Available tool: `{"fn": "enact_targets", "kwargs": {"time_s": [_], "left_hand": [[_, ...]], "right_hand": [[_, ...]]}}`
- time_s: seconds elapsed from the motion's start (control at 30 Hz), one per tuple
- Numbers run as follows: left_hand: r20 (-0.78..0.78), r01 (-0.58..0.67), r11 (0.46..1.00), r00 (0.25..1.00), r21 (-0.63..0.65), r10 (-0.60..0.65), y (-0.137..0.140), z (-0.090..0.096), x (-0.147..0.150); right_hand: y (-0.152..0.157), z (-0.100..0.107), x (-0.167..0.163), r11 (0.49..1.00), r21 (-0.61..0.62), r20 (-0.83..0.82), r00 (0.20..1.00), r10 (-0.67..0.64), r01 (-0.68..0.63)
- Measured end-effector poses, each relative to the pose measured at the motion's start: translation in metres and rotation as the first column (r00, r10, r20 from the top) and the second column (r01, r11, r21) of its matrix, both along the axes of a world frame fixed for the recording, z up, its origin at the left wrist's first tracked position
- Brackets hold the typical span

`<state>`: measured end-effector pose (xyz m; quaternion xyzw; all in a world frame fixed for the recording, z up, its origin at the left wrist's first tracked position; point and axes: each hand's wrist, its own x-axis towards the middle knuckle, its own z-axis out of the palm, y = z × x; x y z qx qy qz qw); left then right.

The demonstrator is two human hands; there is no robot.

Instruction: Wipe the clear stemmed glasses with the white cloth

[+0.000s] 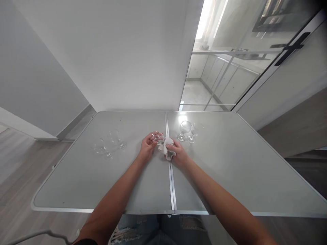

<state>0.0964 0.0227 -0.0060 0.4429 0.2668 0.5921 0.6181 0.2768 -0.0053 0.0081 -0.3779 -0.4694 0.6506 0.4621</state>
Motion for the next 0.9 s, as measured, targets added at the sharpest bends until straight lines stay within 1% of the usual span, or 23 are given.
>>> {"fn": "enact_targets", "kwargs": {"time_s": [0.03,0.1,0.17,0.2,0.23,0.27,0.3,0.33,0.37,0.4,0.43,0.47,0.53,0.57,0.63,0.67,0.7,0.73,0.77,0.8,0.83,0.87,0.9], "left_hand": [[0.000,-0.015,1.000,1.000,-0.002,0.015,0.001,0.000,0.000],[-0.005,-0.042,0.999,0.999,0.001,0.042,0.002,-0.001,0.000],[-0.013,-0.052,0.999,0.999,0.008,0.052,0.003,-0.001,0.000],[-0.017,-0.051,0.999,0.999,0.010,0.051,0.003,-0.001,0.000],[-0.020,-0.044,0.999,0.999,0.010,0.044,0.002,0.000,0.000],[-0.022,-0.033,0.999,0.999,0.010,0.034,0.002,0.000,0.000],[-0.024,-0.019,1.000,1.000,0.010,0.020,0.001,0.001,0.000],[-0.026,-0.002,1.000,1.000,0.013,0.002,0.000,0.001,0.000],[-0.029,0.016,1.000,0.999,0.019,-0.016,-0.001,0.002,0.001],[-0.034,0.034,0.999,0.999,0.028,-0.033,-0.003,0.002,0.001],[-0.040,0.051,0.998,0.998,0.038,-0.049,-0.003,0.003,0.002],[-0.046,0.061,0.997,0.997,0.048,-0.059,-0.004,0.003,0.002],[-0.055,0.071,0.996,0.996,0.061,-0.068,-0.004,0.004,0.002],[-0.057,0.070,0.996,0.996,0.063,-0.067,-0.003,0.004,0.001],[-0.058,0.065,0.996,0.996,0.059,-0.062,-0.001,0.003,0.000],[-0.058,0.061,0.997,0.997,0.054,-0.058,0.000,0.002,-0.001],[-0.059,0.056,0.997,0.997,0.049,-0.054,0.002,0.001,-0.002],[-0.060,0.050,0.998,0.997,0.047,-0.047,0.003,0.001,-0.002],[-0.061,0.043,0.998,0.997,0.046,-0.040,0.004,0.000,-0.003],[-0.060,0.035,0.998,0.998,0.047,-0.032,0.005,-0.001,-0.004],[-0.058,0.029,0.998,0.998,0.047,-0.026,0.005,-0.002,-0.004],[-0.058,0.029,0.999,0.998,0.046,-0.026,0.006,-0.003,-0.004],[-0.059,0.035,0.998,0.998,0.046,-0.032,0.006,-0.004,-0.005]], "right_hand": [[-0.001,0.000,0.001,0.989,0.142,0.137,0.988,-0.071,0.052],[-0.003,-0.001,0.002,0.908,0.410,0.365,0.898,-0.246,0.082],[-0.004,0.000,0.003,0.837,0.544,0.470,0.803,-0.367,0.064],[-0.004,0.000,0.004,0.827,0.559,0.485,0.784,-0.388,0.063],[-0.004,0.001,0.005,0.839,0.540,0.483,0.793,-0.371,0.064],[-0.004,0.003,0.005,0.871,0.487,0.457,0.830,-0.322,0.070],[-0.004,0.004,0.006,0.916,0.395,0.398,0.885,-0.242,0.072],[-0.003,0.006,0.006,0.962,0.267,0.304,0.943,-0.138,0.054],[-0.003,0.007,0.006,0.993,0.120,0.179,0.984,-0.028,0.007],[-0.002,0.008,0.007,0.998,-0.018,0.040,0.997,0.064,-0.063],[-0.002,0.008,0.007,0.983,-0.127,-0.085,0.989,0.125,-0.135],[-0.002,0.008,0.007,0.962,-0.198,-0.176,0.972,0.153,-0.187],[-0.001,0.007,0.005,0.946,-0.247,-0.237,0.960,0.151,-0.210],[-0.001,0.006,0.005,0.957,-0.232,-0.214,0.969,0.125,-0.174],[-0.002,0.003,0.004,0.993,-0.106,-0.068,0.997,0.037,-0.044],[-0.002,0.002,0.003,1.000,0.012,0.046,0.999,-0.028,0.027],[-0.003,0.002,0.004,0.985,0.150,0.170,0.980,-0.107,0.082],[-0.003,0.001,0.004,0.952,0.284,0.282,0.940,-0.192,0.109],[-0.004,0.001,0.005,0.914,0.390,0.373,0.890,-0.264,0.109],[-0.004,0.001,0.006,0.886,0.455,0.433,0.845,-0.313,0.095],[-0.004,0.002,0.006,0.872,0.481,0.461,0.821,-0.336,0.087],[-0.003,0.002,0.007,0.878,0.469,0.454,0.829,-0.327,0.089],[-0.002,0.002,0.008,0.905,0.416,0.413,0.867,-0.279,0.093]]}}
